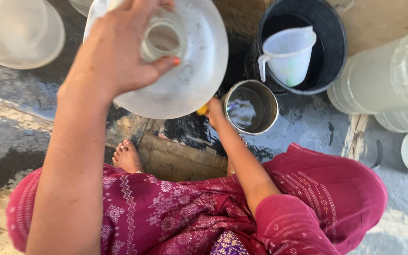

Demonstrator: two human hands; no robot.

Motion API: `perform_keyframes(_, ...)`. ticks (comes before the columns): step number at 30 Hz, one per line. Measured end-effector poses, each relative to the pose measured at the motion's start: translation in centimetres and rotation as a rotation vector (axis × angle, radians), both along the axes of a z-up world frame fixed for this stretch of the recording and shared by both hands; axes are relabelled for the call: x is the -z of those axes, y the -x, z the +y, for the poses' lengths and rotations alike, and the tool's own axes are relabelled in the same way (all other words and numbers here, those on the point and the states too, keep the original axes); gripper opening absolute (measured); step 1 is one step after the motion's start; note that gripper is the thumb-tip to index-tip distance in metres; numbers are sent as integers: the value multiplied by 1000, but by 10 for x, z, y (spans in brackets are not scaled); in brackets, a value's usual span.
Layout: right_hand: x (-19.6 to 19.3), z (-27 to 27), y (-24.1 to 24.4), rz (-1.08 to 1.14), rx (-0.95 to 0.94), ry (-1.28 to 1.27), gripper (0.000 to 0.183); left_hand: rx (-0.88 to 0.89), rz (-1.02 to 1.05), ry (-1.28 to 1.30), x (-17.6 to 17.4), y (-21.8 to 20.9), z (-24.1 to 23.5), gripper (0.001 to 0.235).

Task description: The person scrubs the inside of a large plastic water dispenser bottle using a purple brush. They then scrub the exterior of the bottle with a yellow sponge while sitting on the ground. Finally, the person rinses the bottle by shaking it with water.

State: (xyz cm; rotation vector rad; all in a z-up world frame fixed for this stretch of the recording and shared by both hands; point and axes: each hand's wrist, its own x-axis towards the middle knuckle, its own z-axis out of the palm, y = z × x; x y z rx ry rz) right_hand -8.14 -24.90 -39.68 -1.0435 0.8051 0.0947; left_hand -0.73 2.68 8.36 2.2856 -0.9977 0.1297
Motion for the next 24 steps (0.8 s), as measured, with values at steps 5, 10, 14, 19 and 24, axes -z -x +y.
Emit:
perform_keyframes(5,-169,-44,-62,-457,173,-272,39,-167,-80,18,4,-8,50,63)
perform_keyframes(10,-316,-3,-83,-876,55,621,25,-218,-12,22,27,-14,63,63)
perform_keyframes(14,-342,89,-55,-671,-264,1471,52,-276,-136,87,43,-5,56,61)
perform_keyframes(19,-314,157,30,-946,-890,1950,88,-408,-68,157,49,-3,63,45)
perform_keyframes(24,-338,127,-11,-772,-655,2067,89,-232,-135,187,47,-8,65,34)
